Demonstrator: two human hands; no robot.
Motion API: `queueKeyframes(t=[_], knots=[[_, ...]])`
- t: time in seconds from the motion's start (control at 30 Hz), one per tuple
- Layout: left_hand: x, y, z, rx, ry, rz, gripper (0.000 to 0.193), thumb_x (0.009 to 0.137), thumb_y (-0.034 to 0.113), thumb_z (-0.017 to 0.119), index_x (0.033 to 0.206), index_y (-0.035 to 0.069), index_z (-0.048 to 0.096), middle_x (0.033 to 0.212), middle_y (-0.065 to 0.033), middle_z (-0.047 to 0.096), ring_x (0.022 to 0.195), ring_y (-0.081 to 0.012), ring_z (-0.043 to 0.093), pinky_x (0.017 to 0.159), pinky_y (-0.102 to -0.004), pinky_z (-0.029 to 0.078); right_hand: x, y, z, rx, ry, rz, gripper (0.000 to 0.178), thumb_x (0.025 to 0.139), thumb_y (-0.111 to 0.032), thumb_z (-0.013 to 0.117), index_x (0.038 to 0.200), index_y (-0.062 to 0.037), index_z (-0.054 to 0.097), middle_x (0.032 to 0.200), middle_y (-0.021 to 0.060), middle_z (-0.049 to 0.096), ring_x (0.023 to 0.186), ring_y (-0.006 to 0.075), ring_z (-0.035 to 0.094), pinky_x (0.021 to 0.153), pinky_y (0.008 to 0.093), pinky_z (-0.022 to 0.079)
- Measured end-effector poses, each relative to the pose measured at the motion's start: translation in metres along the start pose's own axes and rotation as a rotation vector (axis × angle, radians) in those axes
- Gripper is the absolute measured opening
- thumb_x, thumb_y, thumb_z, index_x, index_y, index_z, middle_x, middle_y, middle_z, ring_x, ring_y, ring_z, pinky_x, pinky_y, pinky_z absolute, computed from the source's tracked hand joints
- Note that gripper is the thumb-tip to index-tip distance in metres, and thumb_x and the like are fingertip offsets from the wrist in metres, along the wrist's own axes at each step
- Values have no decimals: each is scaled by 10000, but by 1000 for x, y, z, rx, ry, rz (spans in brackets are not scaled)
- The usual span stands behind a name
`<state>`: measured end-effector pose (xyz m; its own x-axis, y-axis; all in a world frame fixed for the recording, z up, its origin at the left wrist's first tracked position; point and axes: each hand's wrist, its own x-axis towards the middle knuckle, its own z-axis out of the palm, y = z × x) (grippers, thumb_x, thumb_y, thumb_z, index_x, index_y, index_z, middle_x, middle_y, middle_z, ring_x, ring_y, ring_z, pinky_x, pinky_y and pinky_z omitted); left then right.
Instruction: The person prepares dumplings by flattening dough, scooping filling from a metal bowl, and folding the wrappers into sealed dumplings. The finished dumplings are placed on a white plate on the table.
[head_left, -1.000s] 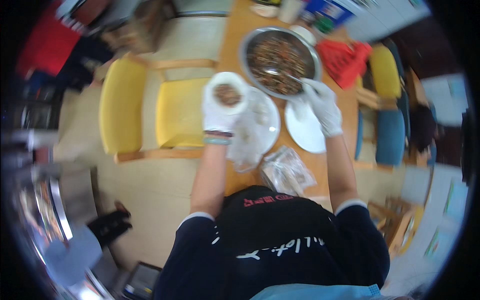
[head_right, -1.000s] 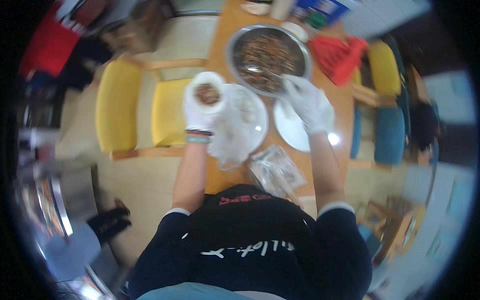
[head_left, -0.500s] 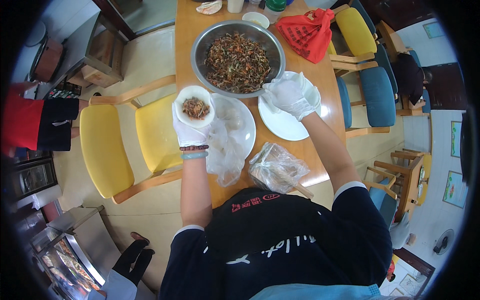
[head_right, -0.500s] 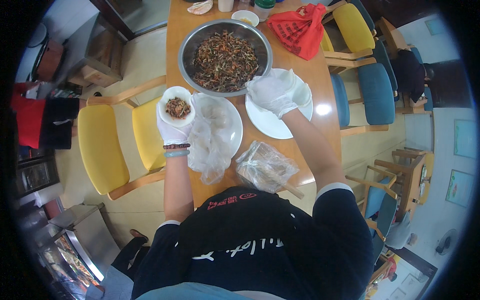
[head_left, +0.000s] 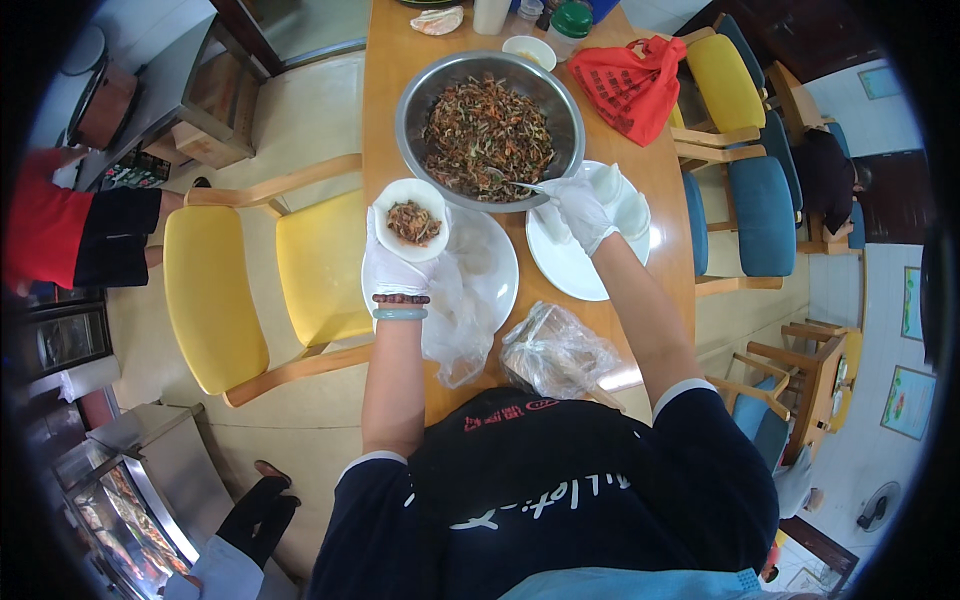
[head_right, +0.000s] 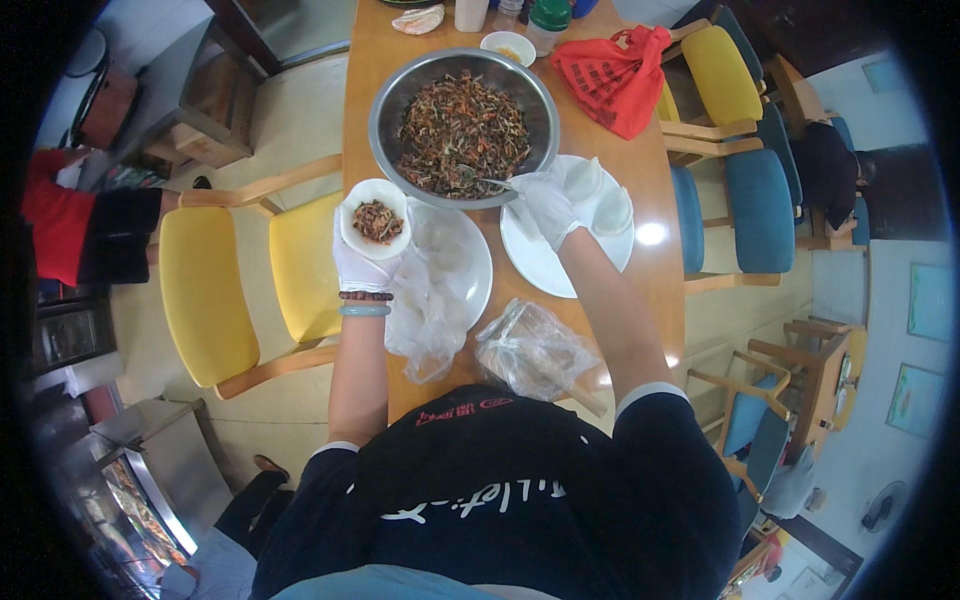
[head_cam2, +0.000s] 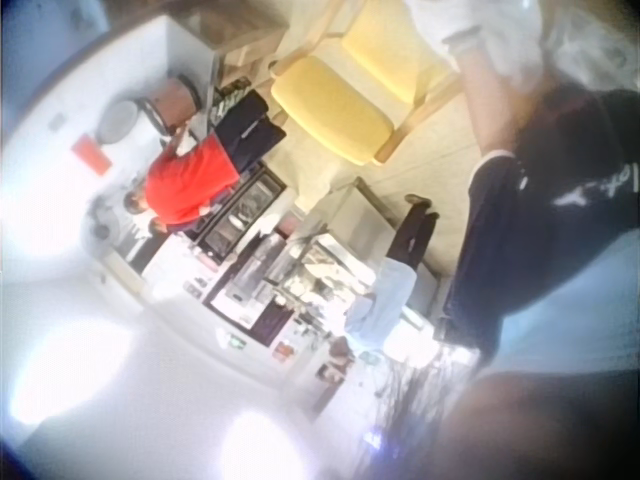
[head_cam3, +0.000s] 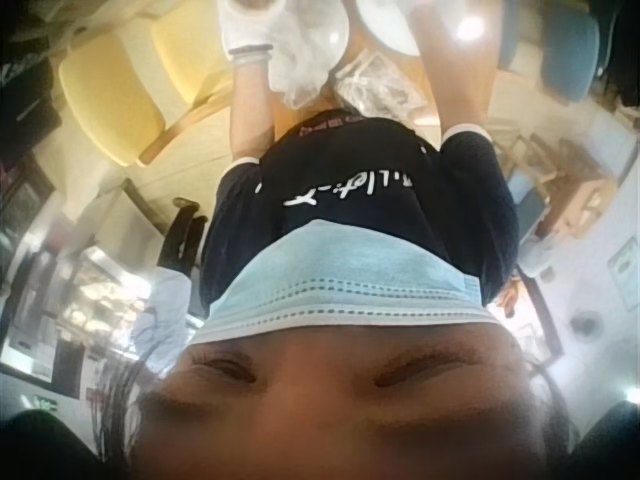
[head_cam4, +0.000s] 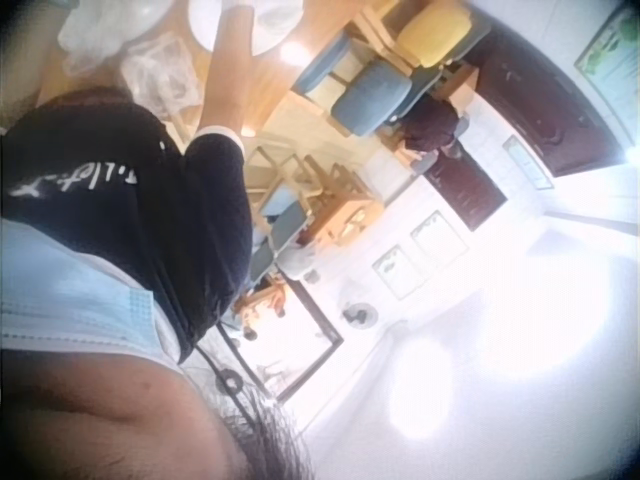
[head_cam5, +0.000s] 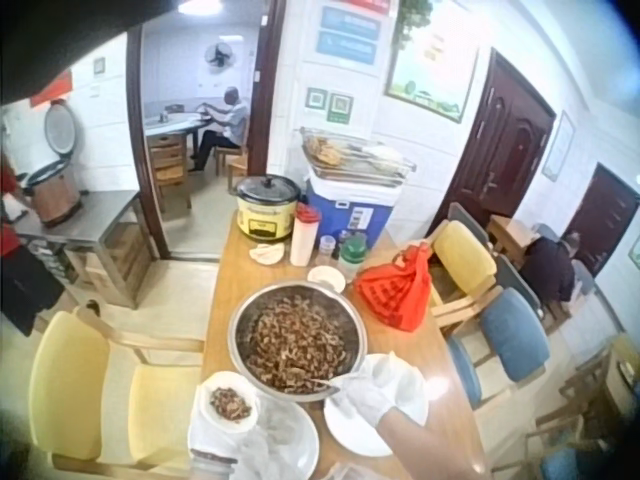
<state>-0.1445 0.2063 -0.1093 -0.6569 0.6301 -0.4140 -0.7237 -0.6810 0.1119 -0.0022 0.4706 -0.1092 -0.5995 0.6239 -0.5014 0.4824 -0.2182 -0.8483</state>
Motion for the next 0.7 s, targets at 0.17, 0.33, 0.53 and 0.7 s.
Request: queueKeyframes(t=[0.17, 0.33, 0.53, 0.7], knots=[[5, -6, 2, -43, -13, -37, 420, 1047, 410, 433, 1252, 81, 595, 1274, -127, 632, 1180, -344, 595, 1019, -557, 489, -9, -11, -2, 173, 68, 20, 173, 943, -150, 627, 1014, -22, 721, 703, -45, 535, 582, 66, 434, 509, 247, 336], [16, -12, 12, -38, -1, -74, 486, 1031, 481, 439, 1297, 96, 571, 1312, -135, 605, 1220, -354, 567, 1051, -575, 453, -59, -61, -15, 185, -90, -123, 206, 957, -159, 627, 1069, -15, 722, 720, -48, 558, 577, 42, 450, 512, 205, 334], [21, -27, 27, 184, -224, 6, 398, 1047, 353, 421, 1291, 61, 538, 1296, -141, 603, 1190, -347, 591, 1018, -559, 493, -122, -71, 11, -247, 24, -564, 267, 947, -112, 631, 1177, 0, 706, 910, 41, 703, 736, 118, 633, 630, 257, 494], [14, -40, 40, 457, -230, 171, 319, 985, 287, 577, 1216, 69, 546, 1219, -125, 611, 1139, -308, 605, 941, -498, 537, -132, -32, 39, -1015, 274, -1315, 331, 813, -27, 719, 1142, -58, 731, 762, 78, 613, 638, 220, 604, 565, 330, 493]])
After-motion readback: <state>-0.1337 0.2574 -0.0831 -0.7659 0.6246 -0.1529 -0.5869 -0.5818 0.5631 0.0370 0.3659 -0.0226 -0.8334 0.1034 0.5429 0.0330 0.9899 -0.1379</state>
